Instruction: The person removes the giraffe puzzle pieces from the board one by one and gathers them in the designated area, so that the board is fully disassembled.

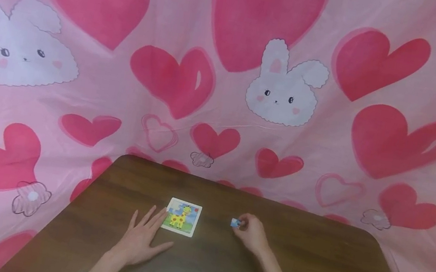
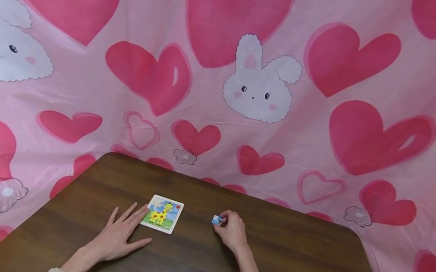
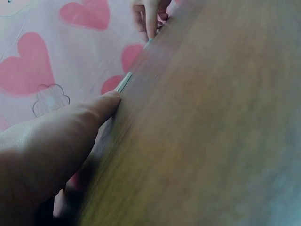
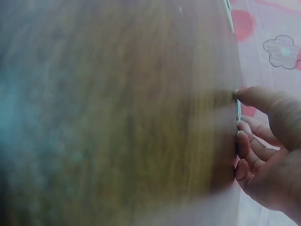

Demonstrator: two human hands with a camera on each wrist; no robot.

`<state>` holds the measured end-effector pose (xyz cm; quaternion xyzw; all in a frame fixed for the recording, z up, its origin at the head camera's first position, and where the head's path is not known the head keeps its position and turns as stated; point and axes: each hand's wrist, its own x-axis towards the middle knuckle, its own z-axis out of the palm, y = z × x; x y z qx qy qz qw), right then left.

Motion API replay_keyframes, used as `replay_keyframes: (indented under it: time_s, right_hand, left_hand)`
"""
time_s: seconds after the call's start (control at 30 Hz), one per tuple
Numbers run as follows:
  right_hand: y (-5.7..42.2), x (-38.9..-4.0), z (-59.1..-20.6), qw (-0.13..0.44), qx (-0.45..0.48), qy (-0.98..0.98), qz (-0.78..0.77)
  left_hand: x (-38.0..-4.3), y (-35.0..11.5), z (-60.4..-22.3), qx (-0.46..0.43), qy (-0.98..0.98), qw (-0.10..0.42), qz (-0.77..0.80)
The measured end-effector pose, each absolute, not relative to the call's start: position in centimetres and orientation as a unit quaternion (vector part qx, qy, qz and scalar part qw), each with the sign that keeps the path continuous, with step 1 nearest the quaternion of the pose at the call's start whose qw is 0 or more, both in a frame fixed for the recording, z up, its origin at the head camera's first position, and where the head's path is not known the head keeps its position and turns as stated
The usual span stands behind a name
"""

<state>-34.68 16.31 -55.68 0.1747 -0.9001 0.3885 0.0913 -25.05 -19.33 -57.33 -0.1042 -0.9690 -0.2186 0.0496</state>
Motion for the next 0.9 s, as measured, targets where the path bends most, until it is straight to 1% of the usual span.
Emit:
replay_keyframes:
  time_s: [0.07, 0.17, 0.3, 0.5, 0.57, 0.63, 0.7, 0.73, 0.8, 0.87, 0.9]
  right_hand:
    - [16.1, -34.5, -55.2, 0.082, 0.151, -0.906, 0.387]
    - [15.9, -34.6, -55.1, 0.083, 0.133, -0.915, 0.371]
    - [15.9, -34.8, -55.4, 0.089, 0.134, -0.914, 0.371]
    - [16.0, -36.5, -58.3, 0.150, 0.156, -0.900, 0.378]
    - [15.4, -37.3, -59.4, 0.158, 0.165, -0.895, 0.384]
    - [14.2, -37.9, -60.0, 0.144, 0.172, -0.889, 0.398]
    - [12.7, -38.6, -60.4, 0.104, 0.173, -0.885, 0.420]
    - [11.7, -38.2, -59.5, 0.084, 0.175, -0.882, 0.429]
    - [9.9, -38.2, -59.1, 0.060, 0.177, -0.882, 0.433]
    - [8.2, -37.1, -57.1, 0.026, 0.186, -0.878, 0.440]
    - [7.5, -36.5, -56.2, 0.022, 0.198, -0.876, 0.440]
  left_hand:
    - [-25.1, -19.4, -57.4, -0.103, -0.969, 0.048, -0.219]
    - [-25.1, -19.5, -57.4, -0.101, -0.969, 0.047, -0.218]
    - [-25.1, -19.5, -57.4, -0.100, -0.969, 0.051, -0.220]
    - [-24.9, -19.5, -57.4, -0.102, -0.968, 0.050, -0.223]
    - [-24.8, -19.5, -57.3, -0.100, -0.968, 0.051, -0.225]
    - [-24.7, -19.5, -57.2, -0.099, -0.968, 0.052, -0.223]
    - [-24.7, -19.6, -57.2, -0.099, -0.968, 0.054, -0.223]
    - [-24.7, -19.6, -57.1, -0.099, -0.968, 0.054, -0.223]
    - [-24.8, -19.5, -57.1, -0.099, -0.968, 0.052, -0.223]
    - [-24.9, -19.4, -57.2, -0.100, -0.968, 0.051, -0.222]
    - [-25.0, -19.4, -57.2, -0.101, -0.969, 0.050, -0.221]
